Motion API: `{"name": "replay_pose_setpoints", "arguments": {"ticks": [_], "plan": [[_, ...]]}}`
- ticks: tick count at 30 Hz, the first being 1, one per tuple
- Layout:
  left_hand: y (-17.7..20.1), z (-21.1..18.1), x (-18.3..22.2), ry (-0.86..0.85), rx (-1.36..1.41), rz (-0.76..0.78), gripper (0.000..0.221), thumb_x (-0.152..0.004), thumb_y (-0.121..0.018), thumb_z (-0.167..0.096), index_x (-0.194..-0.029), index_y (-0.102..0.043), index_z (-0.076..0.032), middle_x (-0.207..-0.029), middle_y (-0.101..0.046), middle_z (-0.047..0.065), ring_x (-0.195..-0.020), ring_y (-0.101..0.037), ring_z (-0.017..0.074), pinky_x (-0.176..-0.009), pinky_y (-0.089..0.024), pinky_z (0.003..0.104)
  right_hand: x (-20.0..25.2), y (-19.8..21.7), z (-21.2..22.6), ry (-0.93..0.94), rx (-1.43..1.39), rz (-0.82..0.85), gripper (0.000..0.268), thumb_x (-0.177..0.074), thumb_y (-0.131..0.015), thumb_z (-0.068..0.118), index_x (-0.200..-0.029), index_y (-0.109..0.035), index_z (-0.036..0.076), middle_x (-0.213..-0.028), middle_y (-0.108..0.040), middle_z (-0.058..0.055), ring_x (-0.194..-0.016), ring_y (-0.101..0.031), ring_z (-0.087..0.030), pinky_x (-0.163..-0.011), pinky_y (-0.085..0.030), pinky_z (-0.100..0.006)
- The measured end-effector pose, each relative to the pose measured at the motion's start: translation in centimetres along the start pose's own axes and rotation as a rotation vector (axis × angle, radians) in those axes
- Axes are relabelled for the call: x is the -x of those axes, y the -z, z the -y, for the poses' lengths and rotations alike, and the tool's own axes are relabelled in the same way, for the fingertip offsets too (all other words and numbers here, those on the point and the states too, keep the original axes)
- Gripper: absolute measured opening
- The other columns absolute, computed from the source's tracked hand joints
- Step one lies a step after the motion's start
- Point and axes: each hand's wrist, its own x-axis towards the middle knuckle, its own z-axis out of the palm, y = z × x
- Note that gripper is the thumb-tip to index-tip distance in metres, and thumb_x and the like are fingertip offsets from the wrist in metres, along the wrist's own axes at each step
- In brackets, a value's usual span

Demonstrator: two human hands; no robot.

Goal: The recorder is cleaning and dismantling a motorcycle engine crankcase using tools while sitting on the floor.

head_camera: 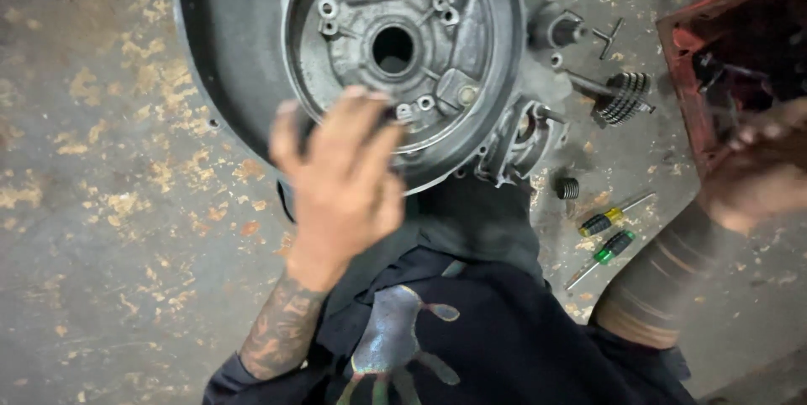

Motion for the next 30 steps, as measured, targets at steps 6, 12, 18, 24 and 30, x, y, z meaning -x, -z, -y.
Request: {"name": "replay_pose_setpoints", "arguments": {"ticks": [6,12,18,24,30], "plan": [[0.1,-2.0,0.4,0.083,0.034,-0.005,0.029,-0.09,-0.068,-0.009,-0.119,-0.07,-0.004,-0.137,-0.062,0.016,-0.136,-0.056,0.035,-0.124,-0.018,0.063,8.2,-12.4,-0.7,0.419,1.004,0.743,0.027,-0.095,-0.068,-0.011,-0.121,-0.067,-0.01,-0.106,-0.066,-0.022,-0.087,-0.066,-0.033,-0.077,-0.052,-0.041],[-6.3,-11.2,-3.4,-0.482,0.302,0.385,0.046,-0.089,-0.064,-0.017,-0.132,-0.063,-0.002,-0.141,-0.054,0.017,-0.14,-0.046,0.0345,-0.111,-0.038,0.055,11.1,-7.6,-15.5,0.309,1.619,0.665,0.039,-0.081,-0.071,0.022,-0.119,-0.065,0.021,-0.117,-0.057,-0.008,-0.104,-0.06,-0.034,-0.069,-0.043,-0.059],[-9.5,-16.3,-4.3,-0.543,-0.131,0.426,0.049,-0.087,-0.063,-0.019,-0.133,-0.058,-0.003,-0.138,-0.053,0.017,-0.123,-0.051,0.0339,-0.104,-0.042,0.047,13.9,-0.9,-20.7,0.435,1.51,0.741,0.023,-0.092,-0.058,0.02,-0.114,-0.06,0.012,-0.108,-0.058,-0.012,-0.097,-0.06,-0.032,-0.08,-0.051,-0.042],[-17.7,-16.8,-0.2,-0.593,-0.103,0.584,0.054,-0.084,-0.073,-0.028,-0.133,-0.063,-0.009,-0.128,-0.06,0.018,-0.113,-0.059,0.0362,-0.094,-0.046,0.053,15.5,-2.3,-19.3,-0.405,1.413,0.479,0.063,-0.105,-0.047,0.061,-0.146,-0.056,0.014,-0.143,-0.06,-0.014,-0.132,-0.056,-0.034,-0.114,-0.041,-0.048],[-25.8,-18.6,2.7,-0.588,0.01,0.747,0.093,-0.055,-0.097,-0.035,-0.135,-0.058,-0.008,-0.129,-0.055,0.019,-0.12,-0.055,0.036,-0.097,-0.044,0.055,14.5,3.2,-25.7,-0.472,1.542,0.509,0.037,-0.1,-0.054,0.043,-0.137,-0.055,0.046,-0.125,-0.063,0.007,-0.121,-0.063,-0.019,-0.098,-0.056,-0.043]]}}
